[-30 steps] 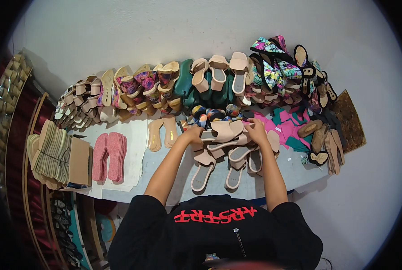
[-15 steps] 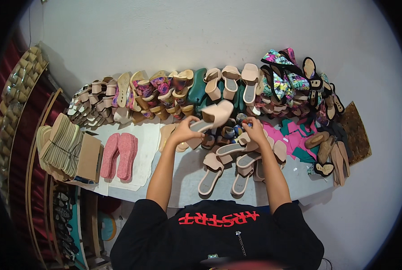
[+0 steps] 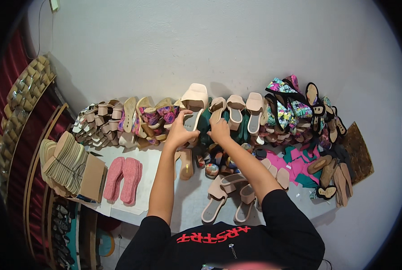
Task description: The recorder is sorting and organizing various shoe components, including lasts, soles, and decorated uppers on a worktable.
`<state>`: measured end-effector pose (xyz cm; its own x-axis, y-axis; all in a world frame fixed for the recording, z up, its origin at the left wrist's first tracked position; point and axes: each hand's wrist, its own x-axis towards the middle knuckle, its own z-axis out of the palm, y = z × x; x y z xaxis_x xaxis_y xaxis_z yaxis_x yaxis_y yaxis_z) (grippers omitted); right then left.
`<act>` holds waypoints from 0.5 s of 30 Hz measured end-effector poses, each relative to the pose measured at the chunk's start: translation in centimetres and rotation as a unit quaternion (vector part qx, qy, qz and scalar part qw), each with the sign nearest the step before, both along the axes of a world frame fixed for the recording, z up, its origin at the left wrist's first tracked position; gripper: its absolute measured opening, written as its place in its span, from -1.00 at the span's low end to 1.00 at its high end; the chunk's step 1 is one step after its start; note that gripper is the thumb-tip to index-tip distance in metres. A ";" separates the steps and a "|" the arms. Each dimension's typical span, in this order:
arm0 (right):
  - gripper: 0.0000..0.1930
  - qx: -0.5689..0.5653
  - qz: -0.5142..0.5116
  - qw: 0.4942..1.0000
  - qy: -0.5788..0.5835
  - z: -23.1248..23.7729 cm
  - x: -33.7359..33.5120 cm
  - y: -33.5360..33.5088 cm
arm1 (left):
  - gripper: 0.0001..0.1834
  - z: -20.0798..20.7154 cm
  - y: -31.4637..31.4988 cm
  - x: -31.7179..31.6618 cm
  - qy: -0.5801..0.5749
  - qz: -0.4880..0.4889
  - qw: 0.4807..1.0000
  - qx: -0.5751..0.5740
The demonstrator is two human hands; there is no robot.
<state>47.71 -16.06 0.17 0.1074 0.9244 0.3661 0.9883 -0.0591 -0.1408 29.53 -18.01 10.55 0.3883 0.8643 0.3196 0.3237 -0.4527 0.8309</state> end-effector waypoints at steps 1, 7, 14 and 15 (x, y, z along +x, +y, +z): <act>-0.49 0.007 -0.016 0.999 -0.030 -0.5 -0.1 0.6 | -0.24 0.1 0.2 0.3 0.012 0.017 1.000 -0.010; -0.46 0.041 -0.078 0.996 0.035 -0.2 0.9 3.1 | -0.29 -1.6 2.4 1.4 -0.002 -0.013 1.000 0.017; -0.34 0.121 -0.039 0.985 0.118 0.3 1.6 1.6 | -0.34 -2.8 5.1 3.8 0.082 -0.005 0.994 0.071; -0.36 0.125 -0.044 0.983 0.130 -0.2 1.5 1.3 | -0.33 -2.9 5.3 4.3 0.098 -0.008 0.994 0.043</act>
<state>49.25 -14.81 -0.04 0.3032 0.7921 0.5298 0.9093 -0.0741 -0.4095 33.84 -12.67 7.62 0.4637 0.8305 0.3087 0.4674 -0.5253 0.7111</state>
